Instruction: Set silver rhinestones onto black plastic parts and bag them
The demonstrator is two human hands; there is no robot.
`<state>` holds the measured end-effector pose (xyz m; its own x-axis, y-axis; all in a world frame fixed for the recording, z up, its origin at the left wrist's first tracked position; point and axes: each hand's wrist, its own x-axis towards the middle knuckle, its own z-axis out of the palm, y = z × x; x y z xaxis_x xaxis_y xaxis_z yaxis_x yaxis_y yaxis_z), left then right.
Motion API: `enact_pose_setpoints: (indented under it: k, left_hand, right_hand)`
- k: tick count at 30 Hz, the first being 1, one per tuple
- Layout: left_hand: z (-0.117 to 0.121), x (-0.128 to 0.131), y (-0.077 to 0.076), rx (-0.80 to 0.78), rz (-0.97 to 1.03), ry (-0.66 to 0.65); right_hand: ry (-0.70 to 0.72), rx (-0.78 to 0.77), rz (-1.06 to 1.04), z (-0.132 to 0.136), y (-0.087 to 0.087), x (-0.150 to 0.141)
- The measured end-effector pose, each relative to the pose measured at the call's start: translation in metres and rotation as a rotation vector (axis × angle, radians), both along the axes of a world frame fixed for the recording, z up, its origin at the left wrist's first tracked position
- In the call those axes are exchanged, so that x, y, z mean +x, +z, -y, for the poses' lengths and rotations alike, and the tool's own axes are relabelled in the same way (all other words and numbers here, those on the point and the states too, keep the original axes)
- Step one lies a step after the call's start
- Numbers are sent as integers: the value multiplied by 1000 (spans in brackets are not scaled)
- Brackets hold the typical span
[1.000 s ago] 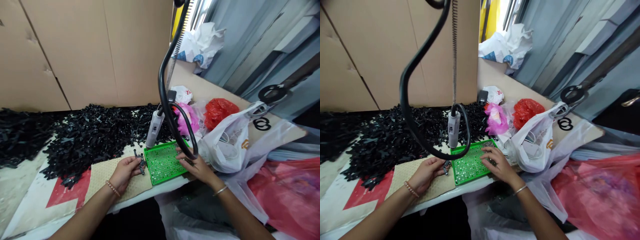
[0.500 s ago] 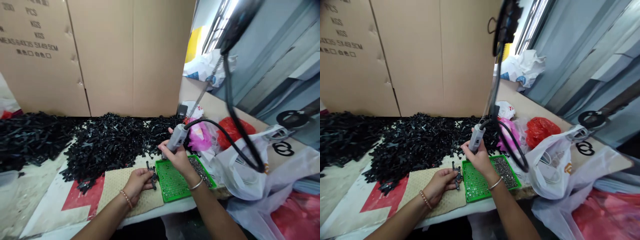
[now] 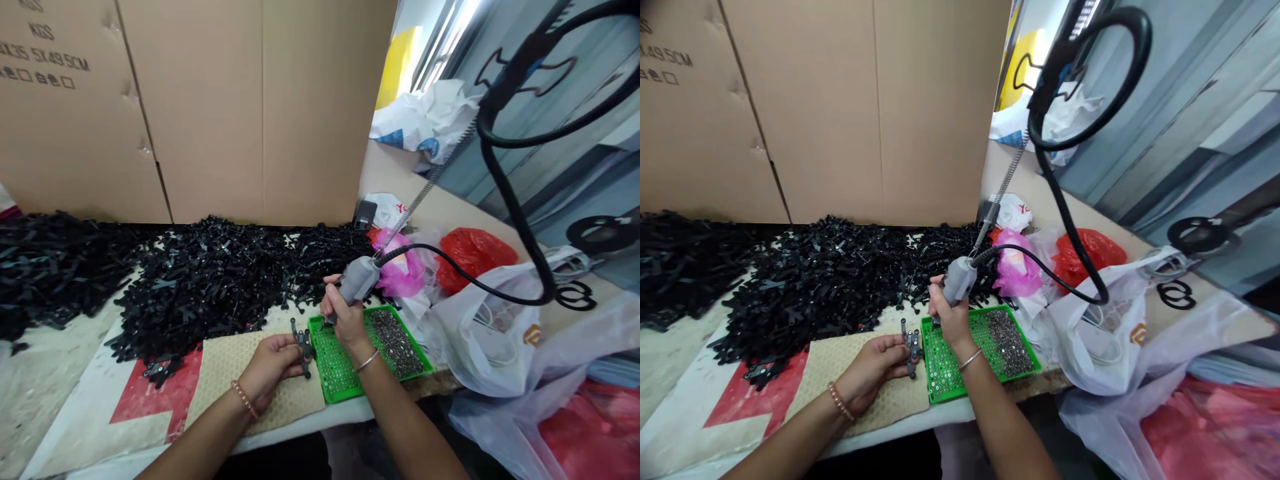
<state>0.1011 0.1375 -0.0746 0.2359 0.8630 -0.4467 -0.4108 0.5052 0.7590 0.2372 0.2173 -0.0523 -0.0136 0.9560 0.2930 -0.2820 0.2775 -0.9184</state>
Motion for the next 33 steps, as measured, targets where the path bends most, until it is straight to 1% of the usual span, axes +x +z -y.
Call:
enact_pose_setpoints:
  k: [5, 14, 23, 33]
  left_hand:
    - [-1, 0, 3, -14, 1, -8]
    - [-2, 0, 7, -28, -7, -17]
    - [-2, 0, 5, -21, -18, -33]
    - [-2, -2, 4, -19, -2, -34]
  right_hand:
    - [49, -42, -33, 0, -4, -2]
    - [144, -66, -52, 3, -8, -5]
    - [129, -50, 67, 2, -17, -5]
    - [135, -53, 99, 2, -15, -6]
